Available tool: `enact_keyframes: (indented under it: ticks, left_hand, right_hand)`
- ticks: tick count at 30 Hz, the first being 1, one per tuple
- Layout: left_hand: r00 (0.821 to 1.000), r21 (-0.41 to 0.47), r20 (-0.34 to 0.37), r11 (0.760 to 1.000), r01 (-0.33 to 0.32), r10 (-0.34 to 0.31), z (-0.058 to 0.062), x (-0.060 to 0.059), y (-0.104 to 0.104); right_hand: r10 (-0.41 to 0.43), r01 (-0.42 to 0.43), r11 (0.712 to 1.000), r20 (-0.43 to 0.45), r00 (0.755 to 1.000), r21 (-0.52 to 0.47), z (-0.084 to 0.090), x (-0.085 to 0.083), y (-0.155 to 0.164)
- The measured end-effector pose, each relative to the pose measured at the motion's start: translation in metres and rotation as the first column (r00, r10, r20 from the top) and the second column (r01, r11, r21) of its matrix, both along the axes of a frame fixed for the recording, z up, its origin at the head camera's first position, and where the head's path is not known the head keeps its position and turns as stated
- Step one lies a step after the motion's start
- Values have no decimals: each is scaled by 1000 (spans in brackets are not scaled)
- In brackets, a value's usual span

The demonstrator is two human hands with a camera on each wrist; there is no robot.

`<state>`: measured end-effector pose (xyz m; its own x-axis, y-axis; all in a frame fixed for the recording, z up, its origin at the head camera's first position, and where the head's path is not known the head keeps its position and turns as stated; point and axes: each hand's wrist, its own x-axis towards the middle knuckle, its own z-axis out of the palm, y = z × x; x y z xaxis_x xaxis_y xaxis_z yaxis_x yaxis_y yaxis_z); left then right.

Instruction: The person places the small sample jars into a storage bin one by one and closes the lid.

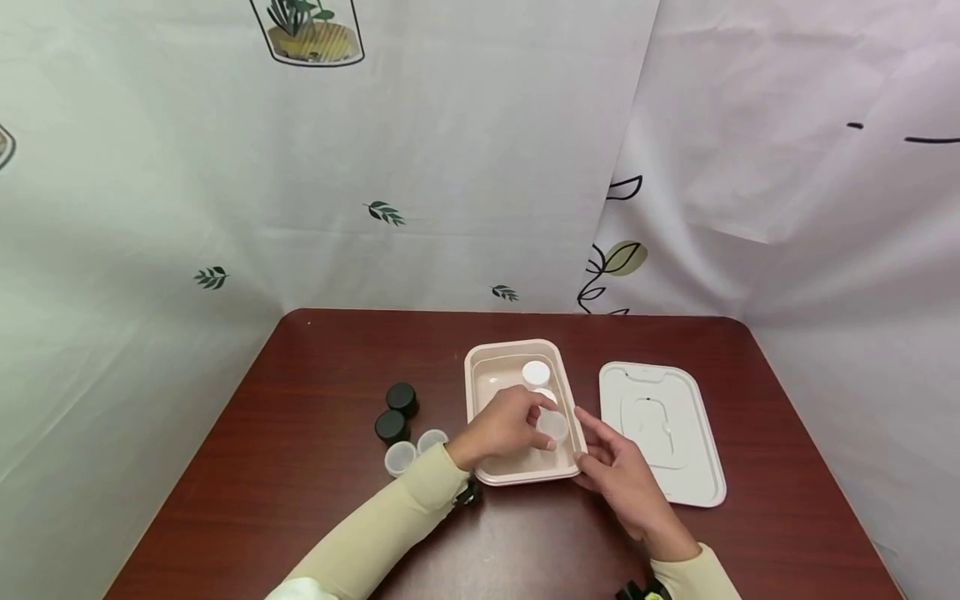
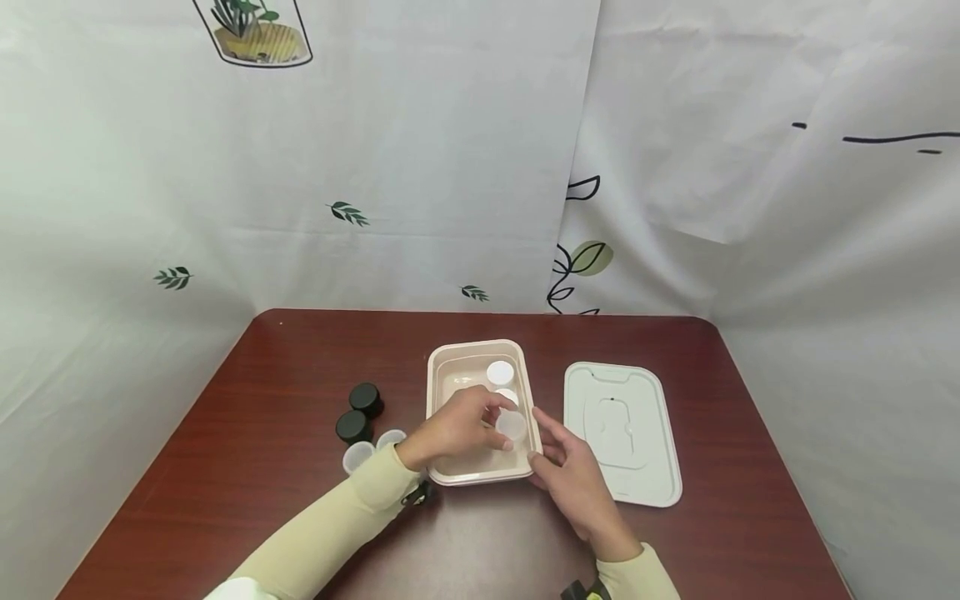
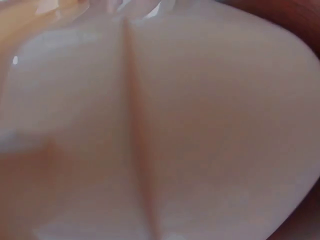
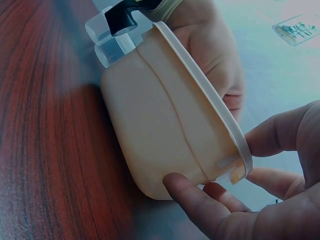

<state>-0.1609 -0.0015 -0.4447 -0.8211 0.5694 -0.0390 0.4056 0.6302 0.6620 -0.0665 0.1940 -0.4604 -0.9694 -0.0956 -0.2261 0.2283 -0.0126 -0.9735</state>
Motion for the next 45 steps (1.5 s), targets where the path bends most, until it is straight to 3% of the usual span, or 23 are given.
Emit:
enact_keyframes:
  ticks: [14,19,23,29,38,45]
  left_hand:
    - [988,-156,-153,987,-47,23,-1,13,8]
    - [977,-183,-210,981,-59,20,0,15,8]
    - [977,-175,-212,983,-56,18,0,16,7]
    - [982,-124,-184,991,-58,35,5,16,3]
    - [992,44,-104,997,-71,75,20,11,-11]
    - [992,241,-28,964,-116,126,39,6,-32]
  right_hand:
    - [-5,5,1000,2,1000,8,0,0,1]
    - [-1,1,1000,2,1000,8,-1,0,2]
    - [5,-5,1000,8,1000,14,-2,0,2]
    - [1,-1,1000,7,1000,17,-1,1,1]
    - [3,-3,1000,6,1000,24,2,1,0]
    - [-12,12,999,-1,1000,31,2,2,-2]
